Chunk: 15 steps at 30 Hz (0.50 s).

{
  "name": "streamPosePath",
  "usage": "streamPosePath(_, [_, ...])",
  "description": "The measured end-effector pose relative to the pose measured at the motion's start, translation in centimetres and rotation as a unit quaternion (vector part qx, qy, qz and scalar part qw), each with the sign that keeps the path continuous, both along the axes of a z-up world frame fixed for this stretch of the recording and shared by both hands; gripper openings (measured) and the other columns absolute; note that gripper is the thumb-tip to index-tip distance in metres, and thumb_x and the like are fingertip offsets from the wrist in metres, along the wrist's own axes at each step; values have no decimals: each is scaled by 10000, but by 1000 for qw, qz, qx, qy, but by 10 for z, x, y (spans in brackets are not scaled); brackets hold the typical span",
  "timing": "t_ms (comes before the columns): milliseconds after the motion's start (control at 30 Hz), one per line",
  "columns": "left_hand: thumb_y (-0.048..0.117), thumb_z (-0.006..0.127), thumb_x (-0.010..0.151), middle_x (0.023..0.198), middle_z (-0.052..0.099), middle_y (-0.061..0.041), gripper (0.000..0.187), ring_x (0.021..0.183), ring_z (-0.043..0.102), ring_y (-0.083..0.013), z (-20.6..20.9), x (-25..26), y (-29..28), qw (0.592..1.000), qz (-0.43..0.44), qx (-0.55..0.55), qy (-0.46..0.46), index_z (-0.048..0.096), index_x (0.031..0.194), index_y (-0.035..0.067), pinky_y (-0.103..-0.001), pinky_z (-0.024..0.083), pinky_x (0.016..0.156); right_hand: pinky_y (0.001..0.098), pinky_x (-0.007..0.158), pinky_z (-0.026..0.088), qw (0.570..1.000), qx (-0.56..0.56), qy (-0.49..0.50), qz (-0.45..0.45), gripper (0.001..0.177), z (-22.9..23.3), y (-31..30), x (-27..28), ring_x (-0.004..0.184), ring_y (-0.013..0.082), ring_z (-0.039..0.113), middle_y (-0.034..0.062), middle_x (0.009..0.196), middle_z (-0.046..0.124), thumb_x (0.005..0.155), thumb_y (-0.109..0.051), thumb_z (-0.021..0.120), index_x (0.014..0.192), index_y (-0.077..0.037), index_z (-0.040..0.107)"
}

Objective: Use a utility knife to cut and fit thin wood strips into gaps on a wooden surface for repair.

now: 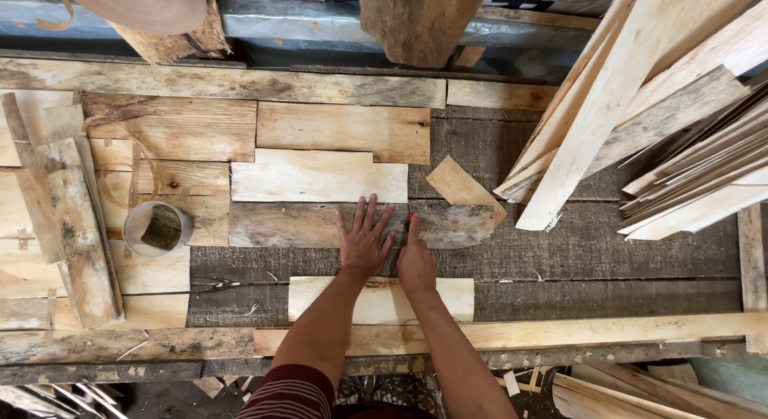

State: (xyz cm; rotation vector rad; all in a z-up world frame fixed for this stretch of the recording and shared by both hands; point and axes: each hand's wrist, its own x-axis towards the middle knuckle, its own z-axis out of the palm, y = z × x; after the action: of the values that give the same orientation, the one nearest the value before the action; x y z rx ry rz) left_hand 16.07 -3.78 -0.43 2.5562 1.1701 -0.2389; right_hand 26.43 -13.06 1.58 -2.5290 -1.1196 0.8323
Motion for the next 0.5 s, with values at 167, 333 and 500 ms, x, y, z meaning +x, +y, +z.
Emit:
streamPosePath(167, [553, 297, 1043, 1737, -2, -11, 637, 1593, -25, -243, 0, 0, 0, 1000, 3, -6, -3, 127, 1639, 403, -723, -46, 1186, 492, 606, 572, 1000, 1, -4, 7, 761, -4, 0, 2, 737, 373, 715, 228, 931, 710, 1046, -159, 481, 1664, -119, 37])
streamPosePath(333, [553, 308, 1043, 1737, -5, -11, 644, 1593, -28, -245, 4, 0, -1, 1000, 6, -16, -3, 119, 1640, 405, -728, -43, 1183, 489, 581, 569, 1000, 26, -5, 12, 763, -3, -2, 1, 698, 365, 718, 207, 886, 720, 1031, -137, 493, 1662, -115, 64])
streamPosePath(500, [565, 288, 1046, 1740, -28, -3, 641, 1594, -38, -232, 1, 2, 0, 1000, 3, -13, 9, 90, 1637, 418, -716, -37, 1195, 479, 590, 576, 1000, 18, 1, 3, 755, 16, 1, -2, 688, 360, 718, 206, 864, 722, 1033, -126, 482, 1663, -114, 67])
